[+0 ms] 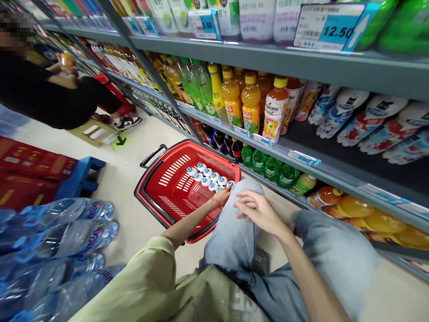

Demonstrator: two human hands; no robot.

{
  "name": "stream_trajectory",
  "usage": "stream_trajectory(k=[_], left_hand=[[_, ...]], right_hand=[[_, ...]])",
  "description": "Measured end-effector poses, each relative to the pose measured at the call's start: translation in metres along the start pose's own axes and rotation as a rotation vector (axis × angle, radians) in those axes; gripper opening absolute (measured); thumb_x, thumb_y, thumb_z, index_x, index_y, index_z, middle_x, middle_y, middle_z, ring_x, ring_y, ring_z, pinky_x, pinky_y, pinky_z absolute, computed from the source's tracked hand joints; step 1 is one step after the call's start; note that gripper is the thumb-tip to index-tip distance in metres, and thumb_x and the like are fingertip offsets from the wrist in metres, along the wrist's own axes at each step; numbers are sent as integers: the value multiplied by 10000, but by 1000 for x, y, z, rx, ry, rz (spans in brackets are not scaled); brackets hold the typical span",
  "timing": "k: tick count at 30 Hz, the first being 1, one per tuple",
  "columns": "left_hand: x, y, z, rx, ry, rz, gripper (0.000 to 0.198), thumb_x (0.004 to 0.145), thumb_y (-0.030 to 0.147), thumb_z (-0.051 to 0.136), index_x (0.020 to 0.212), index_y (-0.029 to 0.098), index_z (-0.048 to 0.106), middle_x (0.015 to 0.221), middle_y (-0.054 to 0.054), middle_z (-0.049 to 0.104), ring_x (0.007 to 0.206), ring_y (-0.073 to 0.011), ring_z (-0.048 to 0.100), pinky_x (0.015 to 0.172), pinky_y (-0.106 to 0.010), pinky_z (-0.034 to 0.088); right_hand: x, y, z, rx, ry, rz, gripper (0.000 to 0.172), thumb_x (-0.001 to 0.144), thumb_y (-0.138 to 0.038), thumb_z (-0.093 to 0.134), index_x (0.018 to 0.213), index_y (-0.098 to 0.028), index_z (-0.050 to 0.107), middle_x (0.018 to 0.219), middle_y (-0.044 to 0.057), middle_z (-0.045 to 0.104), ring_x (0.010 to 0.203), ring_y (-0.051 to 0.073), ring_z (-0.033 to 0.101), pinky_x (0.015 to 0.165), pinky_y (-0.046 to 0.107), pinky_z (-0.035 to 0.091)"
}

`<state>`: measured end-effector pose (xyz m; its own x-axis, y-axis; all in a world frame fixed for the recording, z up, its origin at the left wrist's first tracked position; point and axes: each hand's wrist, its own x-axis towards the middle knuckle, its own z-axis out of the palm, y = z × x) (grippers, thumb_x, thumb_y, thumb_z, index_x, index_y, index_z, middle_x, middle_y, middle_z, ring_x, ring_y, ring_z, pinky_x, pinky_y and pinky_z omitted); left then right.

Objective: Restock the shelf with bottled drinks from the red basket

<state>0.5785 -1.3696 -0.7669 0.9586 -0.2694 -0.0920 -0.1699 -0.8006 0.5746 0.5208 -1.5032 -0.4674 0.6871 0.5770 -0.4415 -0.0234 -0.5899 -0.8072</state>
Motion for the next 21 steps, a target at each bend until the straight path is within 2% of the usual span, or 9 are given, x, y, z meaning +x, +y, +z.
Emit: stream_trajectory(k=[5, 11, 16, 21], left_hand=[[-6, 3, -6, -32, 18, -33, 477, 945, 399, 678, 1356, 173, 592, 1391, -136, 575, 1194, -276, 619, 993, -482, 555], [-16, 6, -24, -43, 71, -74, 419, 905, 307, 627, 1305, 180, 638, 1303, -151, 593, 1162, -289, 651, 909, -387, 557], [-27, 11, -55, -21, 167, -146, 320, 912, 212, 495, 1173, 168, 675, 1184, -146, 631, 1042, -273, 680, 799, -353, 532], [-41, 17, -99, 15, 276, -160, 257, 846, 201, 512, 1027, 159, 690, 1089, -120, 659, 916, -248, 681, 680, -329, 461]], right_hand=[[0, 0, -1, 0, 0, -12, 498, 863, -525, 711, 1210, -180, 621, 1087, 109, 739, 772, 184, 765, 571, 226, 515], [-1, 2, -2, -30, -8, -18, 426, 905, -482, 682, 1219, -199, 635, 1114, 103, 743, 786, 175, 772, 583, 209, 513], [2, 9, -2, -41, -24, -60, 404, 935, -454, 675, 1251, -206, 640, 1117, 94, 742, 800, 164, 772, 586, 193, 519], [2, 8, -3, -27, -29, -63, 379, 942, -426, 678, 1244, -200, 642, 1120, 90, 743, 795, 151, 769, 582, 178, 520]])
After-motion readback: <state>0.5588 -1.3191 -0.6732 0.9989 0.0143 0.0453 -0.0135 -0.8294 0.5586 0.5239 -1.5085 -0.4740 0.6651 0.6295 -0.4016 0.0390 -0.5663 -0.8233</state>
